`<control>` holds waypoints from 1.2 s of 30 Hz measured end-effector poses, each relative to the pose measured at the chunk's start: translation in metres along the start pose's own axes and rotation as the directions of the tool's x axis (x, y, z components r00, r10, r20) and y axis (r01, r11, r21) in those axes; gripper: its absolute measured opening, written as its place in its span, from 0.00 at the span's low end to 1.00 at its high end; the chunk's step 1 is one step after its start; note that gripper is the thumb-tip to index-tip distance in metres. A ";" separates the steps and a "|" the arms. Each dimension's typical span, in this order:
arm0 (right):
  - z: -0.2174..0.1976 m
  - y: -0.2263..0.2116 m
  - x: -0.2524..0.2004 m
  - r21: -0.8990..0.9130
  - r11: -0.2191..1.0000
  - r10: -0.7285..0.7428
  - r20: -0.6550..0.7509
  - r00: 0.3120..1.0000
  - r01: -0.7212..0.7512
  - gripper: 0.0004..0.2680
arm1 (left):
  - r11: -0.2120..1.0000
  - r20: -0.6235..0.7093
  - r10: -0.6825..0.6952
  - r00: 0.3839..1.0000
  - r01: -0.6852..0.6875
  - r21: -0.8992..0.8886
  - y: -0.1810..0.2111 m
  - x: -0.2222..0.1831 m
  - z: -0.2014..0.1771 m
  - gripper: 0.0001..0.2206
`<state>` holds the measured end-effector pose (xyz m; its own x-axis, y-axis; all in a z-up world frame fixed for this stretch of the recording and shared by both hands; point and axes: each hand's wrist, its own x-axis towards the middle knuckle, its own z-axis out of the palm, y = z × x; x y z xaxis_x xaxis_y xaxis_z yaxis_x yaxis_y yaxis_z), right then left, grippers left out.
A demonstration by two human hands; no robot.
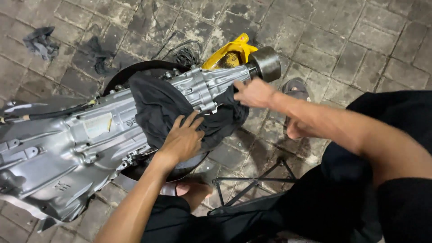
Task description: Cleaning and scraping a transmission casing using a cloth and a hand scraper to prepare it for assembly.
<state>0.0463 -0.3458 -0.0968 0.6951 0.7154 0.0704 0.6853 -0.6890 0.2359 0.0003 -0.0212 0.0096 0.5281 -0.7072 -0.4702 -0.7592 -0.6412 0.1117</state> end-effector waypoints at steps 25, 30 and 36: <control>-0.010 -0.031 0.032 0.930 0.223 0.550 0.126 0.826 -0.291 0.06 | 0.992 -0.074 0.011 0.997 -0.021 -0.128 -0.010 0.000 0.020 0.13; 0.039 -0.031 0.040 0.360 0.930 0.179 -0.261 0.949 -0.076 0.11 | 0.994 -0.099 0.014 0.995 -0.025 -0.107 -0.011 0.004 0.027 0.13; -0.003 0.008 0.073 0.520 0.809 -0.220 -0.168 0.961 0.276 0.15 | 0.999 -0.111 0.015 0.994 -0.018 -0.028 -0.008 0.005 0.030 0.14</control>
<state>0.1016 -0.2988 -0.0872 0.4810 0.8583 0.1785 0.8586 -0.4201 -0.2937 -0.0028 -0.0105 -0.0196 0.5561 -0.7452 -0.3680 -0.7575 -0.6366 0.1445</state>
